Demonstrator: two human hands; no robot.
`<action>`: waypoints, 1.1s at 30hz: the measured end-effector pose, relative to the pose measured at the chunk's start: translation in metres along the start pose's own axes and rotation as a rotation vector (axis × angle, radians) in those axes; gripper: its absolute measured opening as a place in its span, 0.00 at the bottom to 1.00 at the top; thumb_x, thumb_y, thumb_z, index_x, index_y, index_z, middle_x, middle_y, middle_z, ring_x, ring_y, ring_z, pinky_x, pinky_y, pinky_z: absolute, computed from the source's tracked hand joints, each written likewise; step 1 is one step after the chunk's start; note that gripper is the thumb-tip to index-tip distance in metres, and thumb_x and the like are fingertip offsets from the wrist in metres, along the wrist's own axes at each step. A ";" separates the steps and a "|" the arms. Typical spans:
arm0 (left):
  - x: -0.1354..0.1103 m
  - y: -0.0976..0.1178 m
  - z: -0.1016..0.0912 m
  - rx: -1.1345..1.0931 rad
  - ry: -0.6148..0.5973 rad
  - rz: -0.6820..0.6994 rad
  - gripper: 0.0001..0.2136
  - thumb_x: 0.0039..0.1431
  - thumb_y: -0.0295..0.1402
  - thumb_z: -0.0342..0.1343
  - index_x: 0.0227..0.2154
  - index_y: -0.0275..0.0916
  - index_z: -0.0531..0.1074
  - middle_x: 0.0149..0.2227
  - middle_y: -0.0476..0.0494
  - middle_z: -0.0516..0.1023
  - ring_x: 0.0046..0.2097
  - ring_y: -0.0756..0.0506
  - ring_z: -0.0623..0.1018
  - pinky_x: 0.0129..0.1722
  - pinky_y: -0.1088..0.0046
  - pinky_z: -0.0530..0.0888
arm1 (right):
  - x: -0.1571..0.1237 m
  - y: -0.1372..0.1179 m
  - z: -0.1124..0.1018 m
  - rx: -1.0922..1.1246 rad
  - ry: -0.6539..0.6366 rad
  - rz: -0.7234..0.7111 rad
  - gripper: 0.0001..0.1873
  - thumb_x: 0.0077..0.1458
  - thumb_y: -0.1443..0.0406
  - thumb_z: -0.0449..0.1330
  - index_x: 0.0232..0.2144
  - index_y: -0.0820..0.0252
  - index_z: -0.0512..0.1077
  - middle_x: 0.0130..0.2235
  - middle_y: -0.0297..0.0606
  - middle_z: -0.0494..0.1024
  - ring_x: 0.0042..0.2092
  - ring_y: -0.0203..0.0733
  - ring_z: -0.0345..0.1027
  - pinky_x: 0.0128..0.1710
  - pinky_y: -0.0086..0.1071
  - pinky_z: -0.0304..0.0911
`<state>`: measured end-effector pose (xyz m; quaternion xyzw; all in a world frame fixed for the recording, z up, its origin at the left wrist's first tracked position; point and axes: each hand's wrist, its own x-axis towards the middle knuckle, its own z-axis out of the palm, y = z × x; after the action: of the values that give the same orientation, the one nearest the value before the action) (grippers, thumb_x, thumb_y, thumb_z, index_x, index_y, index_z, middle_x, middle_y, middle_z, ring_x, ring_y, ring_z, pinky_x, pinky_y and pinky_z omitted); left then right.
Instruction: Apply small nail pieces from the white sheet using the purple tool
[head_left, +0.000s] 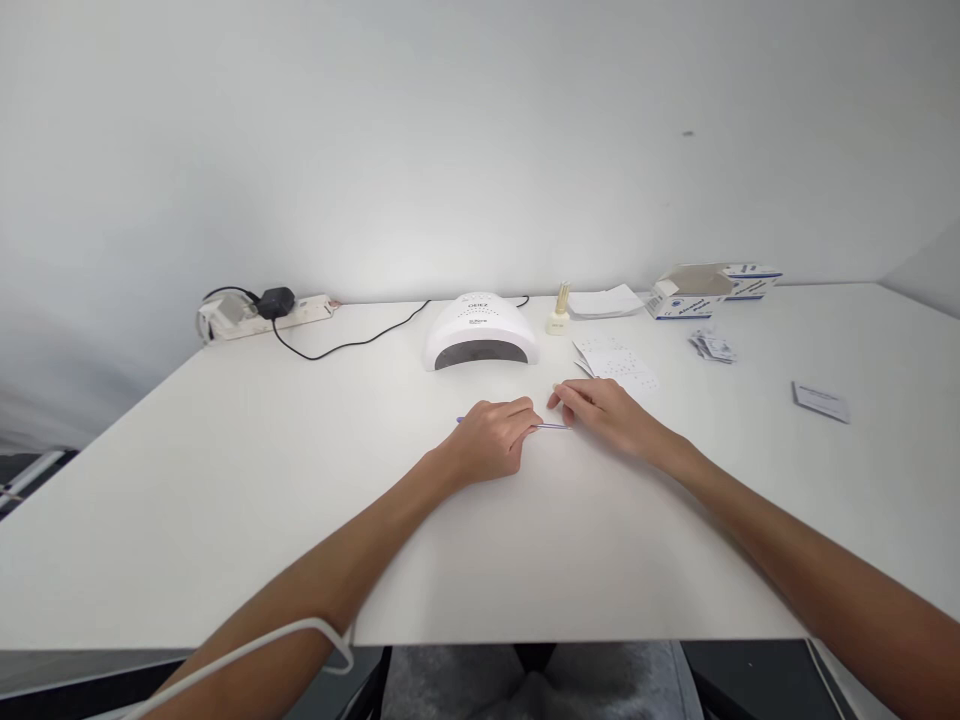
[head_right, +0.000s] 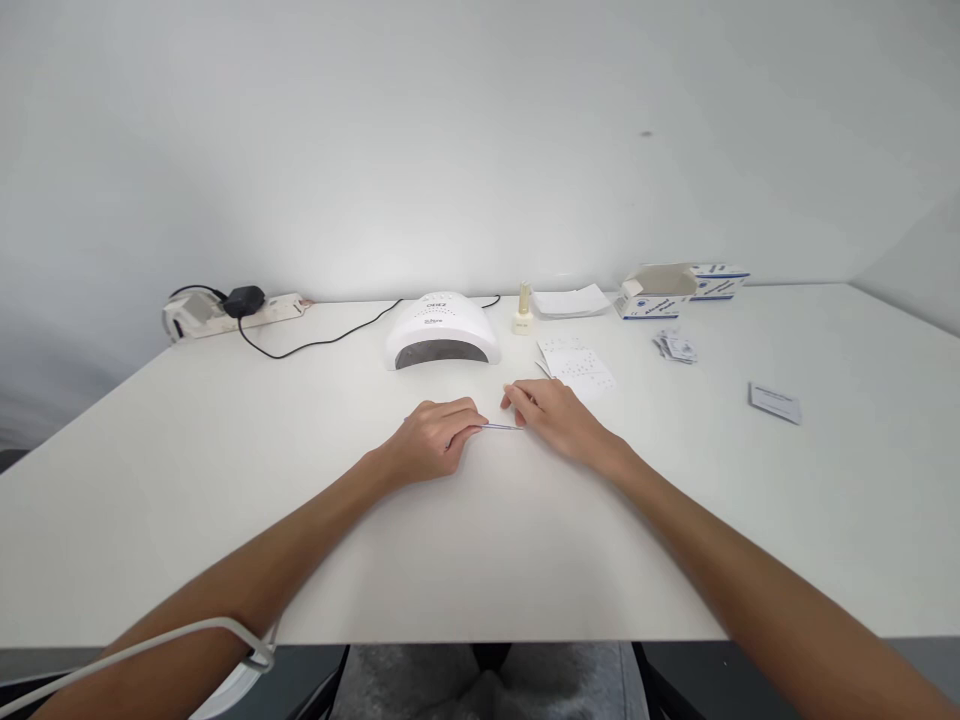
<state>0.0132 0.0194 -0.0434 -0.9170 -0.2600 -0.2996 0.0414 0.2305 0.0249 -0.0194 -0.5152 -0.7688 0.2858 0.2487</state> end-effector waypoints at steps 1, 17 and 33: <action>0.000 0.000 0.000 0.002 -0.005 -0.001 0.15 0.65 0.24 0.38 0.30 0.37 0.70 0.26 0.45 0.71 0.24 0.51 0.65 0.20 0.73 0.55 | 0.000 0.000 0.000 0.016 -0.007 0.006 0.24 0.65 0.53 0.45 0.30 0.56 0.75 0.28 0.33 0.76 0.30 0.38 0.65 0.32 0.32 0.56; 0.002 0.001 0.001 -0.005 0.107 0.073 0.14 0.63 0.22 0.40 0.29 0.36 0.71 0.24 0.47 0.71 0.21 0.53 0.62 0.18 0.74 0.53 | 0.007 0.004 -0.009 0.137 -0.172 0.077 0.18 0.58 0.55 0.52 0.35 0.57 0.78 0.33 0.36 0.78 0.29 0.36 0.61 0.29 0.31 0.53; 0.001 0.000 0.002 -0.019 0.161 0.081 0.14 0.65 0.24 0.40 0.35 0.35 0.73 0.26 0.45 0.72 0.22 0.53 0.64 0.18 0.76 0.56 | 0.005 0.001 -0.004 0.046 -0.158 0.043 0.14 0.58 0.60 0.51 0.35 0.56 0.75 0.30 0.34 0.72 0.27 0.34 0.56 0.27 0.30 0.49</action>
<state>0.0152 0.0203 -0.0447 -0.9000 -0.2155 -0.3731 0.0657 0.2320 0.0305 -0.0172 -0.5015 -0.7681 0.3483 0.1927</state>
